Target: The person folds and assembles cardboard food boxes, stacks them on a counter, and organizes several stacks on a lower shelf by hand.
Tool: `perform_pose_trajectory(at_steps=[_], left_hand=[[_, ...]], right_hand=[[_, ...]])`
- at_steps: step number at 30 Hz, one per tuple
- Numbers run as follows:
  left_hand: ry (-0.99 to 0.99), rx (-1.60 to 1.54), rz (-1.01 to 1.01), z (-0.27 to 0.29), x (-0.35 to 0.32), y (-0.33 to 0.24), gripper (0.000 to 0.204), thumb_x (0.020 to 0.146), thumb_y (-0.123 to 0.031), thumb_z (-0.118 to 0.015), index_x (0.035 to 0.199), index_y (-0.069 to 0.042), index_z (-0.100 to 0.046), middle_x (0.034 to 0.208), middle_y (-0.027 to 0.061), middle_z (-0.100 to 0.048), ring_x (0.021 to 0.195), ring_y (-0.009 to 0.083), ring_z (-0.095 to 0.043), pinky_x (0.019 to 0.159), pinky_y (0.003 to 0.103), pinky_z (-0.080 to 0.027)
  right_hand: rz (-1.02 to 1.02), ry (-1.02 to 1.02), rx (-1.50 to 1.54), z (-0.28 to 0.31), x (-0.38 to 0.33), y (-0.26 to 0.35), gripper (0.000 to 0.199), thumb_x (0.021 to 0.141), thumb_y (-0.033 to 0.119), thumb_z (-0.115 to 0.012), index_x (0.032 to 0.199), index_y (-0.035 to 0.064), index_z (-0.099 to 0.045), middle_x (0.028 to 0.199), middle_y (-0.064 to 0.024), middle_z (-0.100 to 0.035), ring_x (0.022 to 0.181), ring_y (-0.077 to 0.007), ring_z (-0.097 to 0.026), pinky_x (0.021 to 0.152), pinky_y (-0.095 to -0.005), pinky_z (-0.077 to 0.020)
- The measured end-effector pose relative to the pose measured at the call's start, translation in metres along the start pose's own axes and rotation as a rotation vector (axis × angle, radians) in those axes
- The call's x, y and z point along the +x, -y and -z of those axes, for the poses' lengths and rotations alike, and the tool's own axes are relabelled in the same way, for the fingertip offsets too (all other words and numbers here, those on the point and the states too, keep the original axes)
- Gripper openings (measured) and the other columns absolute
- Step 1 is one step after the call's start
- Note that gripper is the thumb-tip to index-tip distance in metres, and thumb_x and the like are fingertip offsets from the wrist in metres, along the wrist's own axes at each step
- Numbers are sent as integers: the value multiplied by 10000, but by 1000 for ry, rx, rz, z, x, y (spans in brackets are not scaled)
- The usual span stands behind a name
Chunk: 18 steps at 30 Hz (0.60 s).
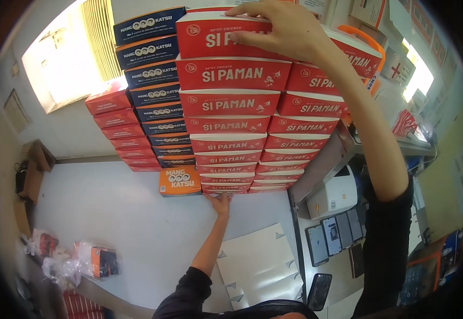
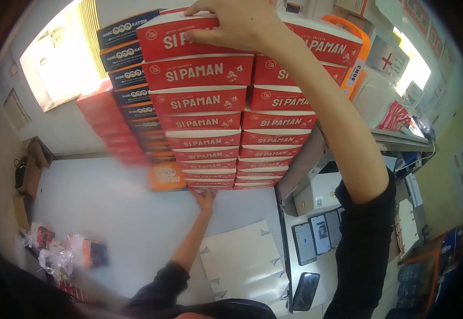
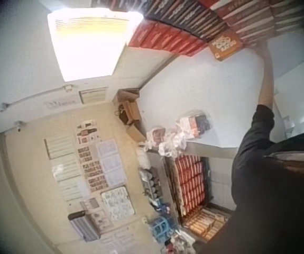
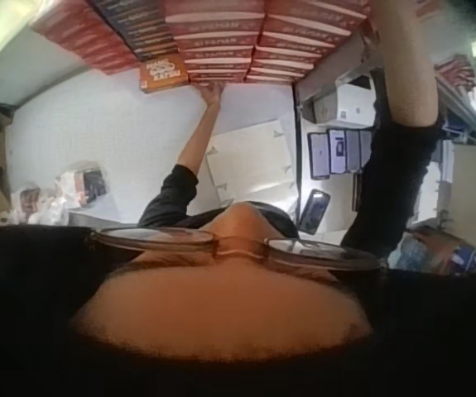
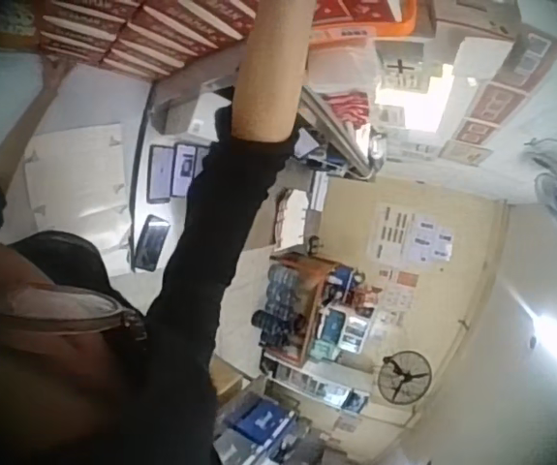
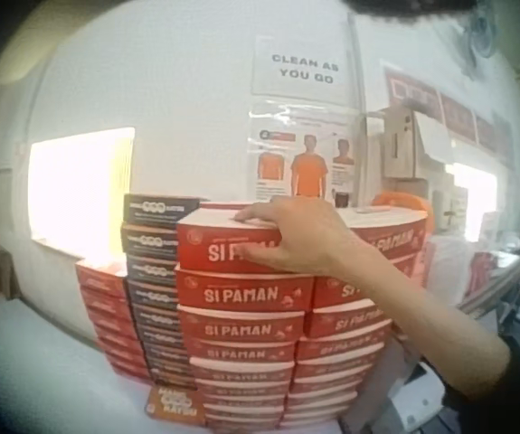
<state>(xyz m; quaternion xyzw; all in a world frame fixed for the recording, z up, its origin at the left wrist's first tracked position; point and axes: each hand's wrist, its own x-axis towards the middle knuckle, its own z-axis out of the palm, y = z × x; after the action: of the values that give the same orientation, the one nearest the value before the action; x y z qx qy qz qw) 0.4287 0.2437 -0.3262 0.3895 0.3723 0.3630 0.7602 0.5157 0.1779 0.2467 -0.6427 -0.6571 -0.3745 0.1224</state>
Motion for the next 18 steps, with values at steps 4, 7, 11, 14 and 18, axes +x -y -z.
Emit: perform_pose_trajectory(at_steps=[4, 7, 11, 14, 18], left_hand=[[-92, -102, -129, 6, -2, -2, 998, 837, -211, -674, 1421, -275, 132, 1399, 132, -263, 1111, 324, -495, 731, 461, -568], [-109, -97, -79, 9, -13, -9, 976, 832, -205, -681, 1421, -297, 91, 1431, 118, -180, 1156, 349, -455, 748, 486, -563], [-127, -7, 31, -1, -29, -36, 943, 886, -70, -564, 1418, -280, 186, 1451, 162, -189, 1216, 329, -404, 813, 487, -552], [-80, -86, -35, 7, -27, -32, 956, 891, -89, -565, 1407, -293, 215, 1459, 161, -163, 1258, 322, -347, 847, 508, -526], [-236, 129, -350, 16, -31, -27, 862, 838, -66, -606, 1441, -183, -1, 1369, 169, -322, 1196, 329, -409, 870, 462, -485]], right_hand=[[-51, 29, 39, 6, -2, 14, 423, 796, 376, -625, 1111, 93, -628, 937, -175, -656, 859, -307, -632, 762, -393, -496], [-52, 46, 106, 6, 2, 13, 415, 794, 386, -626, 1095, 101, -642, 942, -174, -657, 857, -300, -632, 762, -400, -494], [-46, -28, 7, -10, -1, 2, 454, 803, 462, -611, 1143, 162, -620, 926, -130, -658, 838, -253, -643, 712, -358, -509], [34, -166, -90, -29, -6, -10, 455, 797, 507, -613, 1147, 216, -618, 908, -69, -655, 791, -206, -649, 652, -328, -514], [93, -275, -41, -30, 4, -5, 419, 783, 472, -627, 1108, 207, -633, 867, -60, -640, 783, -211, -643, 640, -331, -505]])
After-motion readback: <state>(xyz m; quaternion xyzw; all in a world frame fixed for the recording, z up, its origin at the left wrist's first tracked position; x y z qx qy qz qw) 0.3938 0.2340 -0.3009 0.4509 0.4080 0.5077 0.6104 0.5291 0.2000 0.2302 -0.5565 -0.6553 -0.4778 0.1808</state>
